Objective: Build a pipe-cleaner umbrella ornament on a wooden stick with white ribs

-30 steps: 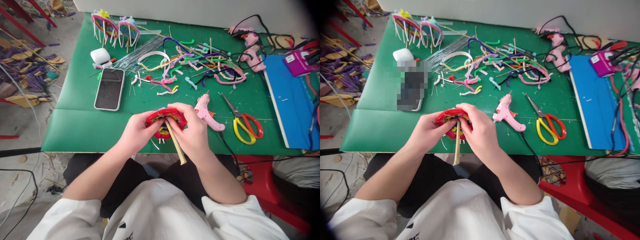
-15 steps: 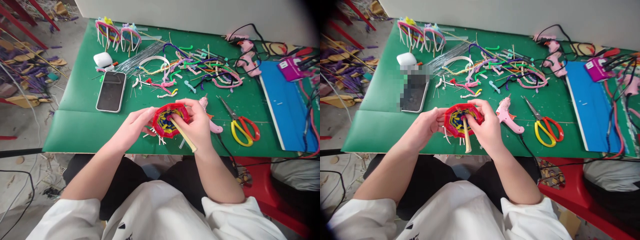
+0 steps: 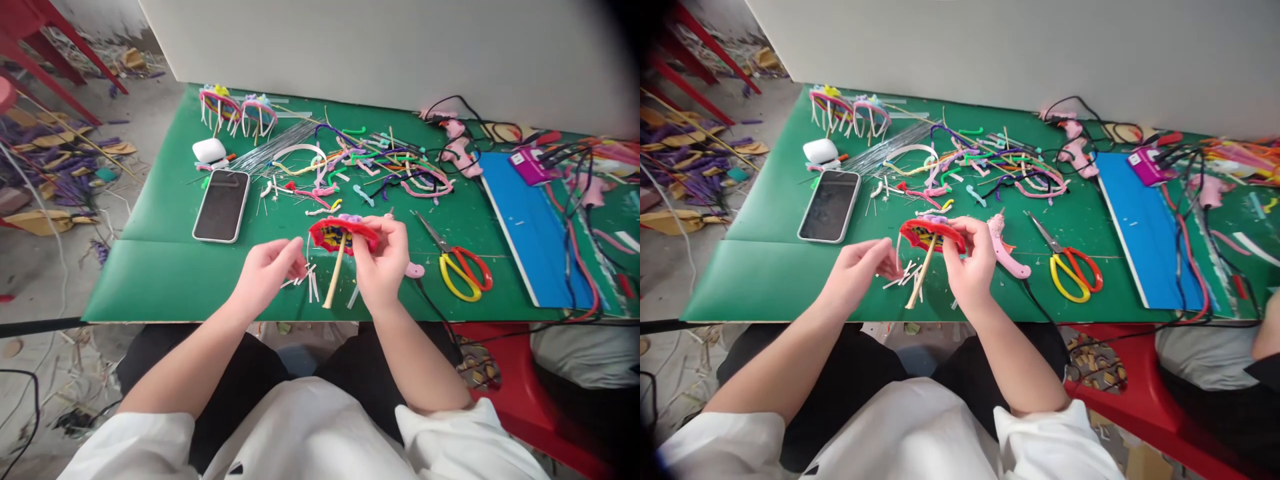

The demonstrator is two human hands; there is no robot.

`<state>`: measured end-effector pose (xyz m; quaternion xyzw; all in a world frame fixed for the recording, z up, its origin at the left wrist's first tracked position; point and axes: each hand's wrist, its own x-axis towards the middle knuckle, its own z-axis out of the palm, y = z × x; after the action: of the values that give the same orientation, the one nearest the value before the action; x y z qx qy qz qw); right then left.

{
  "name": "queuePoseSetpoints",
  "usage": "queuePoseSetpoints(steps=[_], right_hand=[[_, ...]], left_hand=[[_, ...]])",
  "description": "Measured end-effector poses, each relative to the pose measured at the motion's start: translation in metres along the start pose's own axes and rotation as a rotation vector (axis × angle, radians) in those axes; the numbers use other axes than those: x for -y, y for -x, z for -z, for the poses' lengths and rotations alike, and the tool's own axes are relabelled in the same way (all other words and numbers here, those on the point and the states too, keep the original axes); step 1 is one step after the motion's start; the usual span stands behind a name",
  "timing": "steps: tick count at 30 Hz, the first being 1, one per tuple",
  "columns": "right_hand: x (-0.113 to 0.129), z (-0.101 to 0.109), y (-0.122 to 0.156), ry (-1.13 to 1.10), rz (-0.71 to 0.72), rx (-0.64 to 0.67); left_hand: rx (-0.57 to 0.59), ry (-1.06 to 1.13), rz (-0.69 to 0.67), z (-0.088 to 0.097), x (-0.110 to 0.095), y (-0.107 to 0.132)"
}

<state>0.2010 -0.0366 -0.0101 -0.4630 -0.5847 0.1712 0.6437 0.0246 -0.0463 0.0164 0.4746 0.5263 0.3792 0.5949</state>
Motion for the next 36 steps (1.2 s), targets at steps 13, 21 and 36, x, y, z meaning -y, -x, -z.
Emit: queuePoseSetpoints(steps=[13, 21, 36], right_hand=[[-0.007, 0.002, -0.004, -0.028, -0.026, 0.111], [0.011, -0.001, 0.004, -0.109, -0.459, 0.264], [0.01, -0.002, -0.003, -0.475, -0.77, 0.263]], left_hand=[[0.326, 0.235, 0.166, -0.026, 0.011, 0.009], [0.146, 0.189, 0.049, -0.023, 0.01, 0.005], [-0.112, -0.9, -0.306, 0.056, -0.013, -0.01]])
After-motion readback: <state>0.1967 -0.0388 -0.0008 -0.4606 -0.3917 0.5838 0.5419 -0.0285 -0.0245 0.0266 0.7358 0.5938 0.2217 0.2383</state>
